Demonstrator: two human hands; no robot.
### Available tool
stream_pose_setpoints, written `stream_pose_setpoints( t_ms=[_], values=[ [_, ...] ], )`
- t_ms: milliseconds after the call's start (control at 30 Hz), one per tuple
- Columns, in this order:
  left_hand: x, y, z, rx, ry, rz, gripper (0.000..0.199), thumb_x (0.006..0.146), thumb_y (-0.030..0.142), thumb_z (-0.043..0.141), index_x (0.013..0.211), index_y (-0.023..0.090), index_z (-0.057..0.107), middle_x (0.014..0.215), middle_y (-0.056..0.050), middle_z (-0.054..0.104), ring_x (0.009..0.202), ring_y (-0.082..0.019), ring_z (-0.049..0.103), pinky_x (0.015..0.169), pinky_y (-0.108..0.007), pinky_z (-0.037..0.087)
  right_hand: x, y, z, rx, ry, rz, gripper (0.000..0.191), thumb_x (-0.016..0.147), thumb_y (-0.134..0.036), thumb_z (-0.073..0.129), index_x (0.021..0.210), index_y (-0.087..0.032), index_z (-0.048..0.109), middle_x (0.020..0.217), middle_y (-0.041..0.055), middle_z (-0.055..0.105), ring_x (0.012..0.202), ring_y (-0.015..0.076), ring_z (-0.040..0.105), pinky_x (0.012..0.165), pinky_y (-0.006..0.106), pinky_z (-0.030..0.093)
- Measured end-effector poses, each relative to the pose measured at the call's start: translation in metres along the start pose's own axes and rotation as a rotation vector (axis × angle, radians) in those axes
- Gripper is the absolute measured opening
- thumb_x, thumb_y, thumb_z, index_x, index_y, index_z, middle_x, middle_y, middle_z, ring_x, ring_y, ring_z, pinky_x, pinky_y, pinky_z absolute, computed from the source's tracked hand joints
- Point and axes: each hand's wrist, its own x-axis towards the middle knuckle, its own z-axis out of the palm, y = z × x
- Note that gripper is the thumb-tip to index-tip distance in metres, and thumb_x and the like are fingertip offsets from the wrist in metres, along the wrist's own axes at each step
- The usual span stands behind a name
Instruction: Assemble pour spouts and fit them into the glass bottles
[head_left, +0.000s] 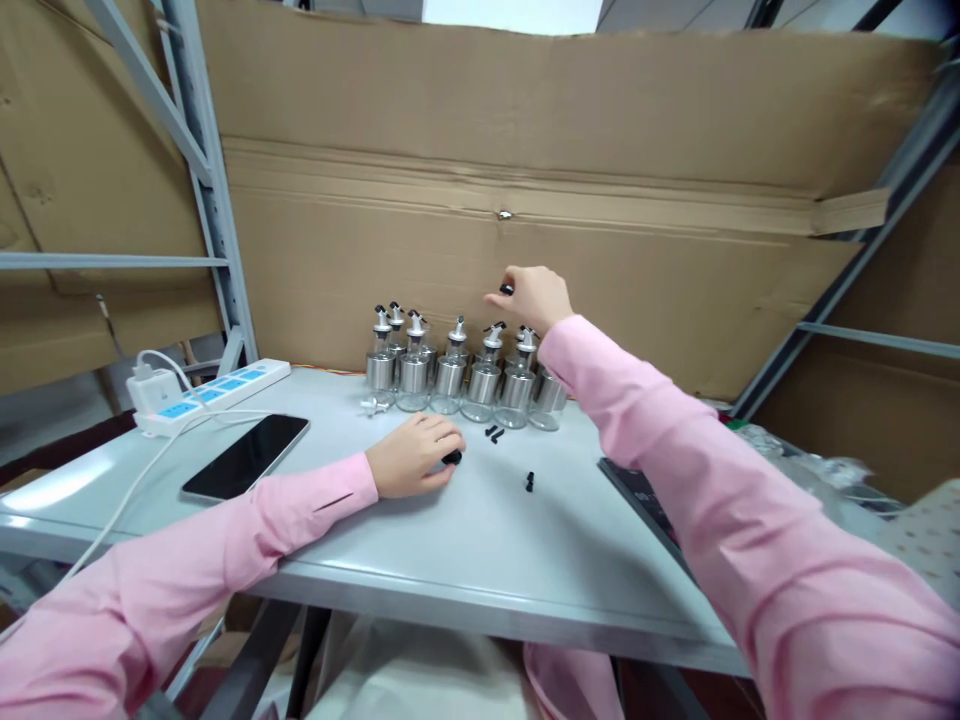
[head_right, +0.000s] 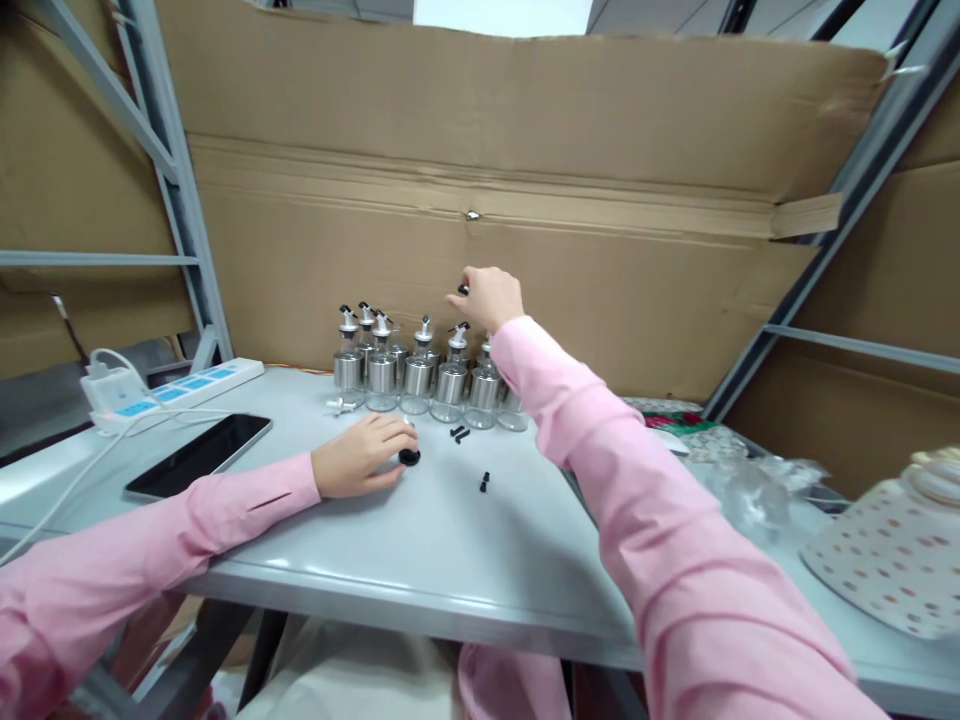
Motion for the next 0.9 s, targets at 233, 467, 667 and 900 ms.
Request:
stream_pose_setpoints(
  t_ms=[233, 467, 667, 900],
  values=[
    [-0.005, -0.006, 0.013, -0.046, -0.143, -0.112, 0.033, 0.082, 0.034, 0.054, 0.111, 0.018, 0.049, 0.118, -0.011, 0.053, 0.115, -0.027, 0.047, 0.090, -0.039, 0.040, 0.046, 0.024, 0.030, -0.303, -0.602, -0.056, 0.029, 0.063, -0.026, 0.072, 0.088, -0.013, 0.072, 0.087, 0.0108, 0.069, 0.079, 0.0202, 0.064, 0.065, 0.025, 0.047],
    [-0.003, -0.004, 0.011, -0.081, -0.149, -0.099, 0.026, 0.083, 0.028, 0.050, 0.108, 0.019, 0.048, 0.113, -0.007, 0.056, 0.108, -0.022, 0.052, 0.088, -0.035, 0.040, 0.046, 0.027, 0.055, -0.285, -0.666, -0.128, 0.030, 0.056, -0.021, 0.078, 0.084, -0.012, 0.073, 0.088, 0.0131, 0.070, 0.084, 0.0220, 0.065, 0.071, 0.025, 0.046],
    [-0.003, -0.002, 0.013, -0.088, -0.133, -0.148, 0.026, 0.081, 0.026, 0.051, 0.106, 0.019, 0.048, 0.109, -0.007, 0.058, 0.106, -0.022, 0.052, 0.088, -0.035, 0.038, 0.053, 0.024, 0.051, -0.263, -0.608, -0.182, 0.018, 0.067, -0.017, 0.069, 0.084, -0.011, 0.073, 0.087, 0.0124, 0.071, 0.084, 0.0207, 0.065, 0.070, 0.023, 0.045],
    [-0.006, -0.001, 0.014, -0.120, -0.076, -0.203, 0.019, 0.081, 0.023, 0.047, 0.098, 0.018, 0.050, 0.102, -0.006, 0.061, 0.099, -0.022, 0.056, 0.085, -0.037, 0.039, 0.081, 0.031, -0.044, -0.218, -0.178, -0.119, 0.023, 0.071, -0.022, 0.066, 0.091, -0.011, 0.071, 0.089, 0.0105, 0.070, 0.085, 0.0237, 0.062, 0.075, 0.031, 0.045]
  ],
)
